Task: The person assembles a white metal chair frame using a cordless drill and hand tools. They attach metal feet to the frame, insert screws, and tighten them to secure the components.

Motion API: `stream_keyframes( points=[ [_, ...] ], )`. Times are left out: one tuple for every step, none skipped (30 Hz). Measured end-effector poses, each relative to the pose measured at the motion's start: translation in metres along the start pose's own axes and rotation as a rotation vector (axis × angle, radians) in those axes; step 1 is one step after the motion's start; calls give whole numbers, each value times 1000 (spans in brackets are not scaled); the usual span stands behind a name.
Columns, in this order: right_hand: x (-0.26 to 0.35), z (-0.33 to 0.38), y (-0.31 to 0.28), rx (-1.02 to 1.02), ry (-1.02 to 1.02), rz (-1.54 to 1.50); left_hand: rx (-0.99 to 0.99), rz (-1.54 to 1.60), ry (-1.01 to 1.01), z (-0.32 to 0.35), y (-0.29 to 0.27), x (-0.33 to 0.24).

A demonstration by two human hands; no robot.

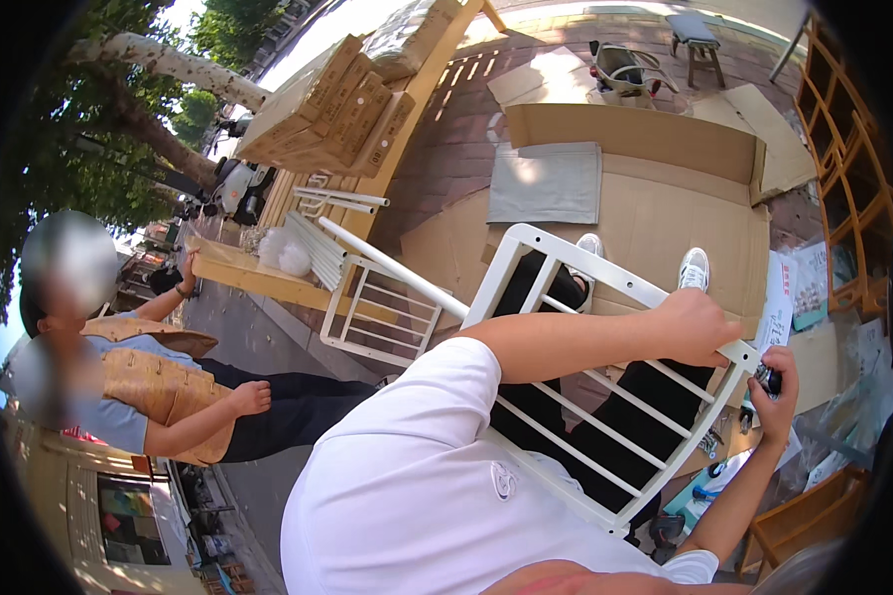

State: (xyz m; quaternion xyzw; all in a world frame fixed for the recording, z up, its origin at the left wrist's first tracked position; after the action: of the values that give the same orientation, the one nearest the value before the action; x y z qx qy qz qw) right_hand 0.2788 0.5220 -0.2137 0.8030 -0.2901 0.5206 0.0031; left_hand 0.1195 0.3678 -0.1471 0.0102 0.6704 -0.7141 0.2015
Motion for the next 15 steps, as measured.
stream_keyframes(
  points=[
    [-4,3,3,-1,0,-4,36,12,-26,3,2,0],
    [-12,11,-1,11,18,3,16,14,-10,3,0,-3],
    [-23,18,-8,25,46,27,-6,29,19,2,1,-5],
    [-35,26,-15,35,157,16,-10,29,18,0,4,-5],
    [-44,32,-20,43,278,6,-6,34,17,-1,7,-6],
    [-37,29,-19,14,319,-76,5,37,22,-2,9,-8],
    [-33,26,-17,19,371,-130,8,34,16,-1,10,-9],
    [-30,24,-19,16,424,-182,13,28,17,-1,10,-11],
    [-30,24,-19,13,478,-235,20,23,18,-2,11,-12],
    [-29,22,-19,16,464,-218,-10,30,22,-4,15,-10],
    [-25,19,-22,-9,348,-145,-25,35,31,-7,15,-11],
    [-25,19,-19,-27,231,-82,-38,40,31,-7,14,-11],
    [-23,22,-16,-45,115,-19,-50,45,31,-7,13,-11],
    [-23,21,-15,-13,70,25,-58,41,27,-7,14,-11],
    [-29,22,-16,6,124,-4,-66,39,24,-7,15,-10]
  ],
)
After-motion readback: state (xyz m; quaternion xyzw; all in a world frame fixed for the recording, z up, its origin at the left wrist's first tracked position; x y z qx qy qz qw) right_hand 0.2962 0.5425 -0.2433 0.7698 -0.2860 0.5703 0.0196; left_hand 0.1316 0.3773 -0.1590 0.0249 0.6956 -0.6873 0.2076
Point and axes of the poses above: each hand's wrist, its own z-axis away from the middle knuckle, its own y-axis out of the palm, x = y × z, the point moved 6 cm from there along -z, towards the middle knuckle, and after that the axes turned 9 degrees about -y, right-handed, at the moved point
